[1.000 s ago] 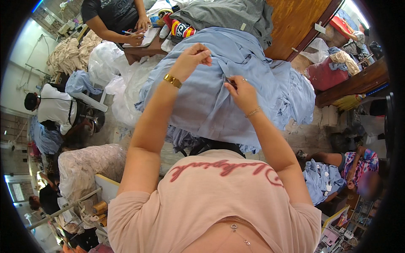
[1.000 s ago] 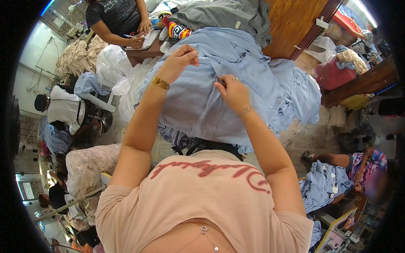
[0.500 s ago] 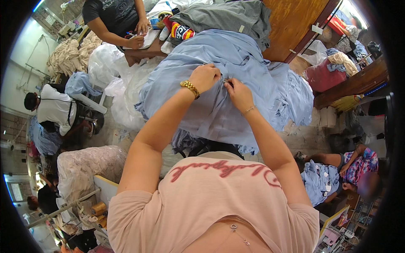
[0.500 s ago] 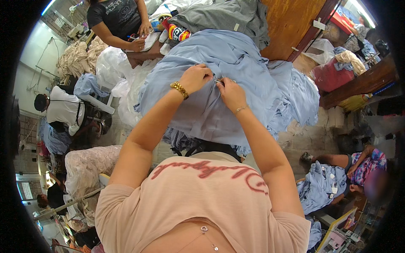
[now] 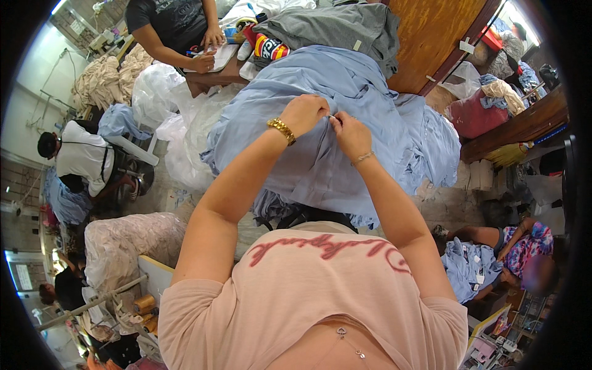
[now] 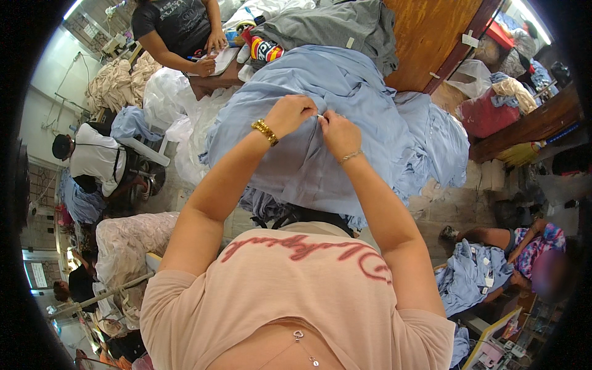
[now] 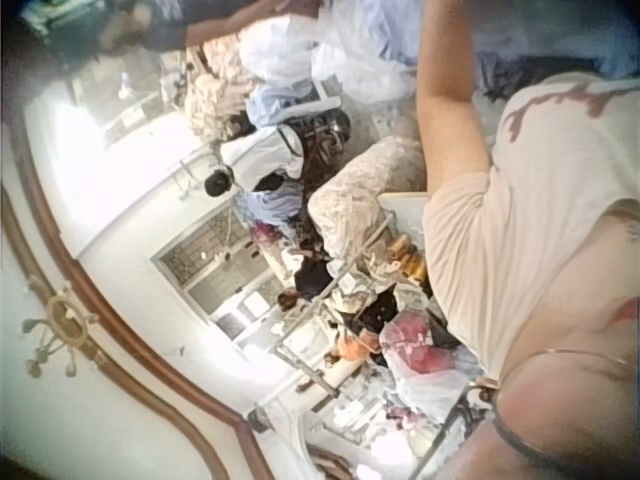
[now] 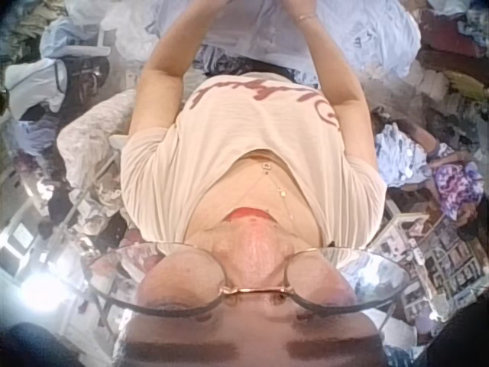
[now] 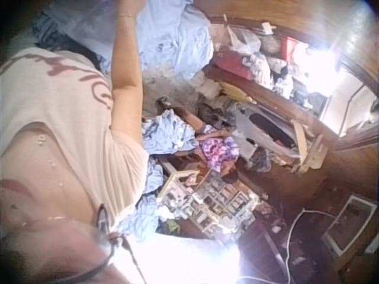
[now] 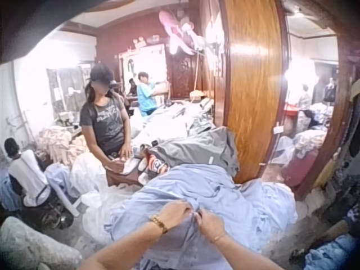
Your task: The person picks up individual light blue shirts from a pile, buttons them, and checks the collars before placing them aside.
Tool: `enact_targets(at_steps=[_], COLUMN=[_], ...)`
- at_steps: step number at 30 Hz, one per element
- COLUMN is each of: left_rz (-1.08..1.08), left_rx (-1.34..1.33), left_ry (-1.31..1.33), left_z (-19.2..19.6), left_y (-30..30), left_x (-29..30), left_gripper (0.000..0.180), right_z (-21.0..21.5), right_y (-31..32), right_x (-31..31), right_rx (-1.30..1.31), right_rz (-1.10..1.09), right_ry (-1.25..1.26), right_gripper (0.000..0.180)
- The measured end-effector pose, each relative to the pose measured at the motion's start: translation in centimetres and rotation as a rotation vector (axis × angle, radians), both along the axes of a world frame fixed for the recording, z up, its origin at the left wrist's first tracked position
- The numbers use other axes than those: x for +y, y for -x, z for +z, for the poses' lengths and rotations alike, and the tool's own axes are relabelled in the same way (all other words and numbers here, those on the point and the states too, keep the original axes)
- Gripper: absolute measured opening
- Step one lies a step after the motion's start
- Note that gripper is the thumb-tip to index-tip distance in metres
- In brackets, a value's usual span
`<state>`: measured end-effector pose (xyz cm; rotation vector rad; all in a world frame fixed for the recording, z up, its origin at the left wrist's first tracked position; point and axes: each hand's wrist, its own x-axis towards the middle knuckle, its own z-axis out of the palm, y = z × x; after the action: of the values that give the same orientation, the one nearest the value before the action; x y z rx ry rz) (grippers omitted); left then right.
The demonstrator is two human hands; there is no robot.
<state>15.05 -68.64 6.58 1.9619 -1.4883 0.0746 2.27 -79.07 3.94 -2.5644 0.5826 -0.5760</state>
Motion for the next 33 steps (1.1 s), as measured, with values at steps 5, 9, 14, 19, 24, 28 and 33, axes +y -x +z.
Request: enact_targets(at_steps=[5, 9, 14, 19, 24, 28, 33], left_rz=[0.085, 0.013, -0.003, -0.016, 0.041, 0.444, 0.324], left_rx=[0.444, 0.413, 0.383, 0.397, 0.400, -0.264, -0.173], left_ry=[0.018, -0.043, -0.022, -0.036, 0.031, 0.269, -0.272], left_z=[0.9, 1.7, 2.1, 2.2, 2.4, 3.9, 0.0], left_y=[-1.0, -0.6, 0.2, 0.4, 0.6, 1.7, 5.0], left_x=[2.3, 2.1, 1.4, 1.2, 1.5, 3.1, 5.7], left_gripper=[0.015, 0.018, 0.017, 0.015, 0.015, 0.012, 0.014], right_z=[-0.4, -0.6, -0.5, 0.1, 1.2, -0.2, -2.1], right_y=[1.5, 1.6, 1.4, 0.9, 0.5, 1.6, 3.2], right_x=[-0.6, -0.4, 0.2, 0.2, 0.5, -0.2, 1.9], right_rx=[-0.046, -0.034, -0.058, -0.032, 0.071, -0.125, -0.036], right_rz=[0.026, 0.033, 0.021, -0.012, 0.006, 0.036, 0.012], right_ry=[-0.157, -0.107, -0.008, 0.074, 0.076, -0.130, -0.488], right_gripper=[0.025, 0.025, 0.023, 0.022, 0.023, 0.028, 0.034])
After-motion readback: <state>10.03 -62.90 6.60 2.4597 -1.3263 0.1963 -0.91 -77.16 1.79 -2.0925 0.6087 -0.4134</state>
